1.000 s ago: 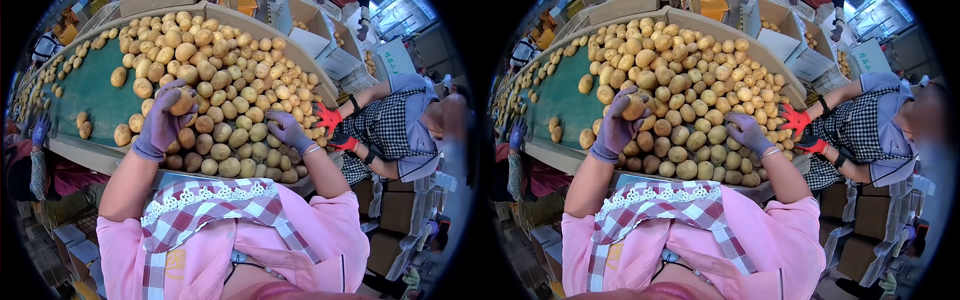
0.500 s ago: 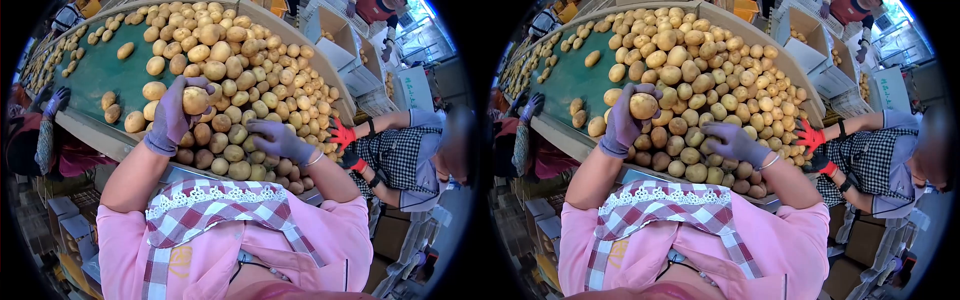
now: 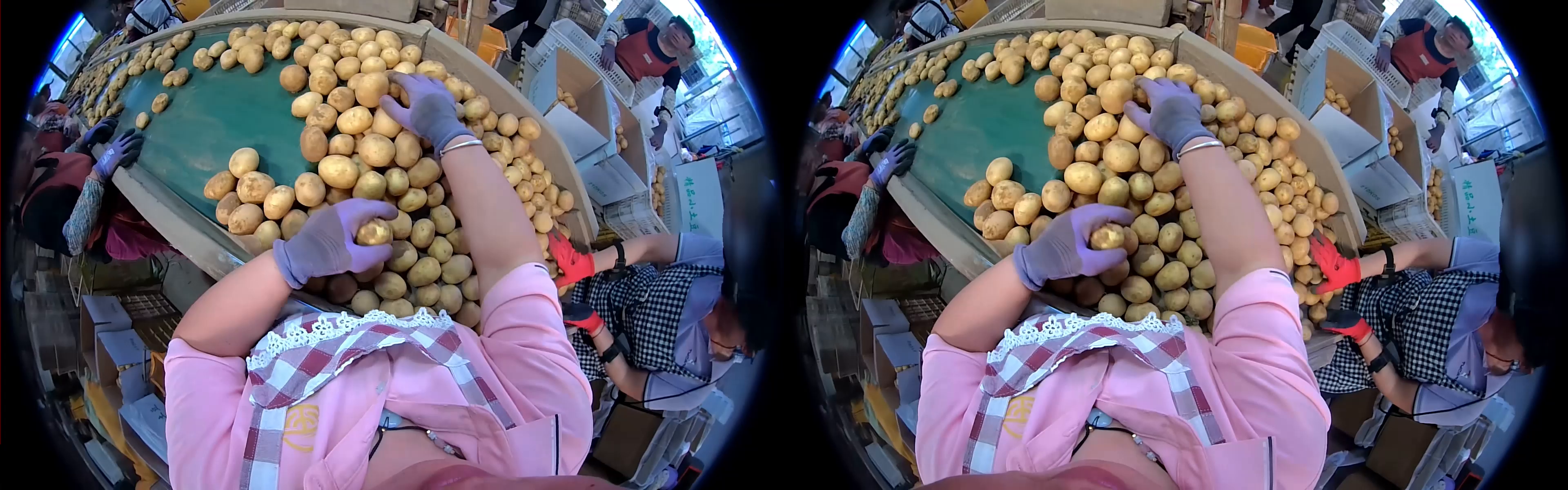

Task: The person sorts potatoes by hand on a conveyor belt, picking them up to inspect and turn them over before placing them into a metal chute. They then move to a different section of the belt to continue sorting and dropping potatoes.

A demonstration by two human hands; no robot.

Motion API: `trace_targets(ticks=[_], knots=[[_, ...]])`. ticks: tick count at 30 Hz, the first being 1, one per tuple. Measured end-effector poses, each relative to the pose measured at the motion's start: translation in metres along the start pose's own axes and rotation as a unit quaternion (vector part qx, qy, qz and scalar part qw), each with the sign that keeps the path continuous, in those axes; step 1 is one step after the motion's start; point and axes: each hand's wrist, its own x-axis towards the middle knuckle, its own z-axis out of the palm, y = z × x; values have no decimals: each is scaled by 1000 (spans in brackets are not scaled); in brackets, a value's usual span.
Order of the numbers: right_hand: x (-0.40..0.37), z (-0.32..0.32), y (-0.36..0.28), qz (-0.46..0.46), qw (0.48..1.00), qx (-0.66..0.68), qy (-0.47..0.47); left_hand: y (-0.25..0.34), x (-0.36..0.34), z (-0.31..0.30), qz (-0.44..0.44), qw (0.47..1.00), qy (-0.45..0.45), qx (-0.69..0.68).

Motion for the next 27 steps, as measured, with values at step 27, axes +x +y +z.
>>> trace_targets(ticks=[27], knots=[[24, 7, 62, 179, 984, 14, 16, 40, -6, -5, -80, 995, -62, 6]])
